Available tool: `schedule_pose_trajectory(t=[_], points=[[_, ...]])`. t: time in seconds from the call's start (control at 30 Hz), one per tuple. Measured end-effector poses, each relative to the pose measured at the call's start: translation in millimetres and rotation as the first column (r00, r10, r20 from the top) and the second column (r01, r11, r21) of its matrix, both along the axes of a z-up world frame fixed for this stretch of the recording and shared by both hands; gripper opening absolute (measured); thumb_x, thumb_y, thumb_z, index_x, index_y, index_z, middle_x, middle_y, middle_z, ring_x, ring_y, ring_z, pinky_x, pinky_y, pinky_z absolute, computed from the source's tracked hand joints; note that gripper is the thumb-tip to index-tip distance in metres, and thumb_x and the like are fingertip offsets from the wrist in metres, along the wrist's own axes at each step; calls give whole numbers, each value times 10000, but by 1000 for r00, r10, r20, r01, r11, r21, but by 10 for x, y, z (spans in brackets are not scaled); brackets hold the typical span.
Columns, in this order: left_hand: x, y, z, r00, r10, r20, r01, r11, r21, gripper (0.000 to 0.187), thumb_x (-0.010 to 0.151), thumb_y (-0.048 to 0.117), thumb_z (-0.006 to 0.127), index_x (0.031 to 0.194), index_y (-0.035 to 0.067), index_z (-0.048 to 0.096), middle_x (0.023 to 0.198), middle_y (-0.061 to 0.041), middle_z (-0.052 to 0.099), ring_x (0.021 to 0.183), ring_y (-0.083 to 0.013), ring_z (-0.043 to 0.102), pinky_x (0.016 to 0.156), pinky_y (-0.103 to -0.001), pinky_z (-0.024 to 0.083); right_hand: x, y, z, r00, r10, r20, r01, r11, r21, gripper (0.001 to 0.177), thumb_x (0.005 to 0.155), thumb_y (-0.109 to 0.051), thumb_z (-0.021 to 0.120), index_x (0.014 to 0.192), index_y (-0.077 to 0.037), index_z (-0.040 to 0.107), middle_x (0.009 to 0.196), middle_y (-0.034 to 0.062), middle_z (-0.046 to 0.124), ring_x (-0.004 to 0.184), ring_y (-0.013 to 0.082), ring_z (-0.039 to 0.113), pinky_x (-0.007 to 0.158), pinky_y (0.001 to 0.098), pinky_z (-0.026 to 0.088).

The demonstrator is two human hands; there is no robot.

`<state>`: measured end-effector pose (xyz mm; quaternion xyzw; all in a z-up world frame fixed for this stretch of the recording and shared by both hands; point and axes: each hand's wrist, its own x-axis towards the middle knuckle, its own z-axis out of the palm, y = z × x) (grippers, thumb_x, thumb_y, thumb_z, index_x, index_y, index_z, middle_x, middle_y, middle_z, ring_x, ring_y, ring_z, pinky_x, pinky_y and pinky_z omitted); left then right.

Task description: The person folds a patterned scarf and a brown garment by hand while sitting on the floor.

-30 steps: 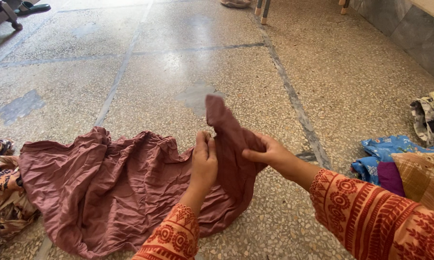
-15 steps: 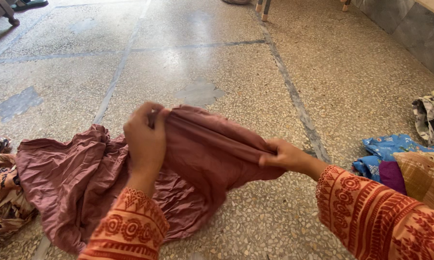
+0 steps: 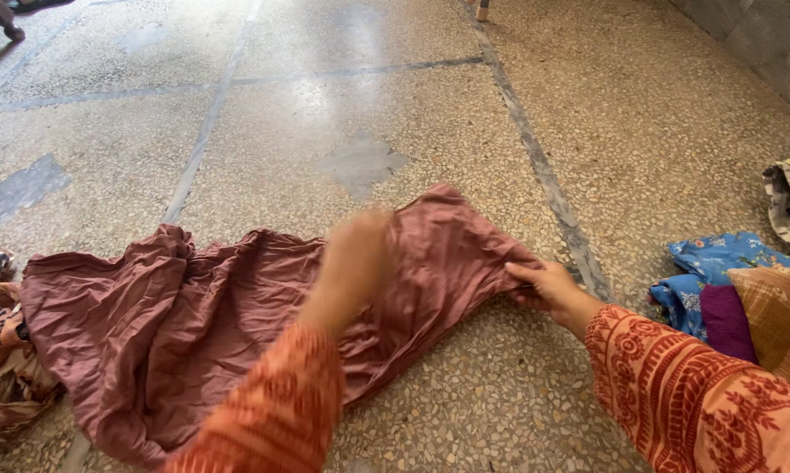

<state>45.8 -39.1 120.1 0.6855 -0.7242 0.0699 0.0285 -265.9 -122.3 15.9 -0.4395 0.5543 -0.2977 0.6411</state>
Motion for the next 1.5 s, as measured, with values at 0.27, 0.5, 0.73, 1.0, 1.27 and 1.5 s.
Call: schedule_pose_trajectory(t=[0.27,0.5,0.73,1.0,1.27,1.5], points=[[194,1741,-1190,972,-86,-218,136,964,227,400,840,10,640,1230,88,601,1136,-88,674,1070,-252,637,910,-376,529,-425,-158,134,926,-363,-104,329,911,-249,393,866,-188,769,1123,-74,495,929,23,651,743,148,660,532,284,559],[1011,1699,-685,931,-141,-336,208,962,174,504,791,-50,553,1275,81,600,1109,-141,723,950,-273,723,820,-391,583,-720,-436,200,655,-351,-669,-238,744,-624,439,949,-307,744,1198,-15,532,919,139,687,779,248,681,672,394,547],[1568,1591,1048,972,64,-226,54,877,477,285,960,245,546,1207,175,669,1043,-90,744,944,-231,755,938,-364,561,-441,-229,1022,779,-37,-626,-238,906,-350,316,868,-326,752,990,-41,690,801,83,704,661,203,664,599,375,532],[2022,1198,1683,979,-20,202,-138,664,734,208,933,310,712,1096,181,708,1092,-16,722,1016,-155,669,945,-354,537,81,-13,2029,916,188,-354,-280,932,-229,321,890,-395,714,889,-74,735,788,55,729,663,133,628,652,303,507],[1136,935,1952,903,-43,-428,246,867,434,377,957,412,592,1160,96,625,1118,-81,741,922,-184,705,893,-335,591,1356,124,2981,652,136,-746,-595,702,-392,493,872,-577,647,800,-91,692,746,82,679,608,178,650,663,336,573],[1081,857,2198,637,13,-770,134,983,128,496,900,362,695,1248,25,588,1161,-123,722,1032,-212,716,909,-364,587,2597,278,3168,770,405,-494,-638,508,-579,475,947,-525,592,981,-62,693,877,91,720,772,137,706,714,313,594]])
